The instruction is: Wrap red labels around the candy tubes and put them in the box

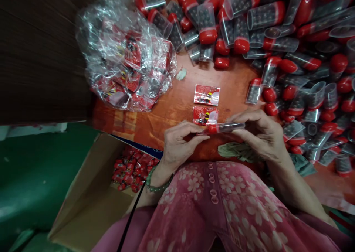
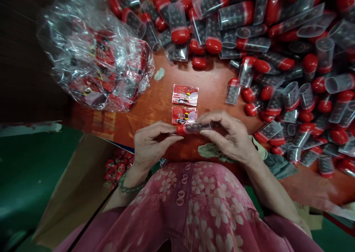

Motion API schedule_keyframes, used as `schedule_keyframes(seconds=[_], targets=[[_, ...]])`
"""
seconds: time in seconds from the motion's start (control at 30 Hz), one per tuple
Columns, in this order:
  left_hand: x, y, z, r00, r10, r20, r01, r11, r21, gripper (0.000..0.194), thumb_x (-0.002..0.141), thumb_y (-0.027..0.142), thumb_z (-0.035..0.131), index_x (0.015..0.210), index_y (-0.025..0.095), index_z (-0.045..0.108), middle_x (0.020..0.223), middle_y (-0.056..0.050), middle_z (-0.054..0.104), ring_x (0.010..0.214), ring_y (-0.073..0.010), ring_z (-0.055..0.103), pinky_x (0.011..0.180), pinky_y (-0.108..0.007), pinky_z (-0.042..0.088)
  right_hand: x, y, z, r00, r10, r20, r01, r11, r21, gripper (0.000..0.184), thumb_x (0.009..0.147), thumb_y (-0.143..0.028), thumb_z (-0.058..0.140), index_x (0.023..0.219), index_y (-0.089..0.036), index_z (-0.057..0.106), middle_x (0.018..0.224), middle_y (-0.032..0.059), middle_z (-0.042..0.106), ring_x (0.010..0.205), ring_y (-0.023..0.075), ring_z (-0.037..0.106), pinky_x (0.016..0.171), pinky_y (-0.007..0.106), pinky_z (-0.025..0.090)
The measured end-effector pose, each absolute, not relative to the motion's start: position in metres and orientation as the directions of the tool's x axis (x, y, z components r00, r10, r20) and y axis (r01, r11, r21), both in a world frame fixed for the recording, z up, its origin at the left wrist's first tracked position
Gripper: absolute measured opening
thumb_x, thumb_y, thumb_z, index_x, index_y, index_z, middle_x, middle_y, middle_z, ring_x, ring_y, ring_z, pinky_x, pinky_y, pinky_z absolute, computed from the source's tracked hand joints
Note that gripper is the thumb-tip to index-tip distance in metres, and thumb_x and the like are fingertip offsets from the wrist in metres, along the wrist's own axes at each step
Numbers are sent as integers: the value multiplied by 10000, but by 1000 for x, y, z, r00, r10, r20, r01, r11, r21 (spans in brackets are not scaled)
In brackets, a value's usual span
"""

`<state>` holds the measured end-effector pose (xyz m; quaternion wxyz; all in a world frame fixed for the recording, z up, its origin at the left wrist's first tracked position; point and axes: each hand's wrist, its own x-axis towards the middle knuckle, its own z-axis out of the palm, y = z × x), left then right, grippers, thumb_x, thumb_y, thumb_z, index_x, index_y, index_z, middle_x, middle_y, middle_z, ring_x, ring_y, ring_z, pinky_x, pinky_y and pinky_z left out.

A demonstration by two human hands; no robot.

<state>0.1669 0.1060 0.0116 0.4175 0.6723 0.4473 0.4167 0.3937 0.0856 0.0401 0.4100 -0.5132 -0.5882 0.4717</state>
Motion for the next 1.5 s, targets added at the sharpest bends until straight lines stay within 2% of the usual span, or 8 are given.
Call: schedule_keyframes(seconds=[0.3,0.53,0.67,0.9,1.03,1.1,1.2,1.5], targets=[[164,101,8,359,927,109,282,-219,934,116,759,237,797,730,156,720,691,-21,726,623,-118,666,607,-221,521,404,89,59,-425,905,22,453,233,-860,216,906,-158,646,1106,-237,668,978,35,737,889,172,697,797,269,543],[161,100,4,432,900,50,306,-198,931,82,791,212,764,757,150,723,723,-38,726,656,-125,663,622,-228,505,403,102,63,-521,842,-139,468,146,-871,197,928,-199,628,1120,-217,669,971,21,752,858,144,709,754,223,537],[159,101,3,460,888,0,319,-165,933,116,795,255,764,764,148,730,716,-42,724,642,-134,659,613,-239,504,404,107,60,-506,839,-201,509,102,-855,194,939,-215,610,1122,-212,674,991,24,759,866,154,716,767,236,537],[159,106,6,538,840,-70,331,-135,934,140,798,253,763,760,123,727,711,-48,727,621,-126,658,591,-225,480,399,110,67,-549,828,-115,424,157,-892,210,945,-168,588,1129,-213,680,1039,26,752,933,146,713,813,230,542],[157,109,6,621,776,-110,307,-112,945,144,822,269,740,808,126,742,745,-57,744,659,-144,682,619,-240,496,397,111,71,-581,809,-86,461,240,-854,226,955,-165,564,1137,-226,684,1047,28,754,938,158,712,824,252,545],[156,110,6,640,756,-140,326,-101,940,136,834,271,727,823,137,749,761,-56,747,669,-150,681,625,-248,498,396,113,71,-555,822,-127,496,205,-844,225,956,-172,563,1134,-230,688,1020,27,756,924,163,713,810,257,547],[155,111,6,648,737,-195,364,-75,928,147,836,289,723,790,152,750,757,-51,740,663,-152,669,621,-259,493,395,114,71,-541,819,-190,454,94,-886,222,951,-188,576,1132,-240,693,1015,16,762,913,155,721,797,239,553],[152,113,8,643,722,-255,346,24,938,173,821,331,730,757,171,742,707,-35,722,607,-144,630,581,-258,469,393,114,65,-498,832,-244,385,-40,-922,197,932,-247,607,1093,-246,720,966,11,776,859,162,732,749,260,570]])
